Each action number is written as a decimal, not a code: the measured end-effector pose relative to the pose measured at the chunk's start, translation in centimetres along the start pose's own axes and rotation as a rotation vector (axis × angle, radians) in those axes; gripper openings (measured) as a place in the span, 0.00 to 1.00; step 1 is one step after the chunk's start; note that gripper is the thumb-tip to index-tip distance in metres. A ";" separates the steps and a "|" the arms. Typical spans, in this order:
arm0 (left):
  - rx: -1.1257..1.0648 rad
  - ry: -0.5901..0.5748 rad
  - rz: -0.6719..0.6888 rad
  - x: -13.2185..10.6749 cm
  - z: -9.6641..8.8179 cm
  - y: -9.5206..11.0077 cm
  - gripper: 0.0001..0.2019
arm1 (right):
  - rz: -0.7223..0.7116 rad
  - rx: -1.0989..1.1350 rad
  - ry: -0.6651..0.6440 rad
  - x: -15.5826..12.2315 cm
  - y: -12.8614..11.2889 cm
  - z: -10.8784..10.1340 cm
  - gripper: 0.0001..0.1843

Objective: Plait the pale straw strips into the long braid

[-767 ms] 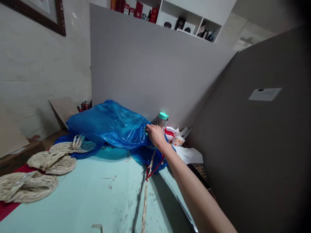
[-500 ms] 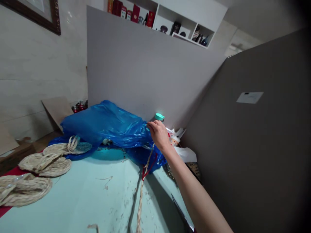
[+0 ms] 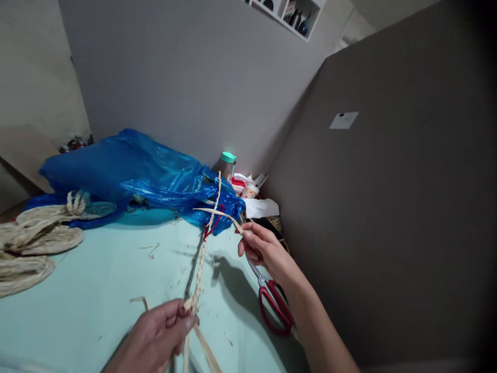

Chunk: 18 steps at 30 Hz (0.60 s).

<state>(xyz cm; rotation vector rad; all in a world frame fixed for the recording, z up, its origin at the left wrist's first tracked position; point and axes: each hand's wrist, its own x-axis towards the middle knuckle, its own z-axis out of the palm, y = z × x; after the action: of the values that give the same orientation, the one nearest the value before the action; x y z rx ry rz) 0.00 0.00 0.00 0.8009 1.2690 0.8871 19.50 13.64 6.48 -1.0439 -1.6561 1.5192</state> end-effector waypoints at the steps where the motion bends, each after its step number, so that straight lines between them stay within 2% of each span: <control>1: 0.003 0.007 -0.005 -0.2 0.0 0.1 0.23 | 0.043 0.099 -0.033 -1.2 0.6 0.8 0.13; 4: -0.009 0.002 0.018 -0.7 -0.2 0.4 0.23 | 0.112 0.202 -0.114 -4.2 1.9 3.1 0.12; 7: -0.045 -0.019 0.060 -1.0 -0.3 0.4 0.19 | 0.137 0.157 -0.168 -6.4 2.8 5.0 0.12; 9: -0.051 -0.027 0.078 -1.1 -0.2 0.5 0.17 | 0.130 0.019 -0.155 -7.6 3.4 6.0 0.11; 13: -0.064 -0.007 0.116 -1.3 -0.1 0.6 0.14 | 0.061 -0.362 -0.018 -9.3 4.2 7.4 0.12; 15: -0.063 -0.005 0.127 -1.3 0.0 0.6 0.13 | 0.018 -0.463 0.025 -9.8 4.3 7.8 0.13; 18: -0.061 0.003 0.139 -1.2 -0.1 0.5 0.12 | -0.009 -0.524 0.018 -10.5 4.2 8.3 0.14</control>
<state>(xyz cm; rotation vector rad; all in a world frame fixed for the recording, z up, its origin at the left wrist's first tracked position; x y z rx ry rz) -0.24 -0.88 0.96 0.8471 1.1942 1.0346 17.70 0.54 1.86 -1.3047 -2.1002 1.0819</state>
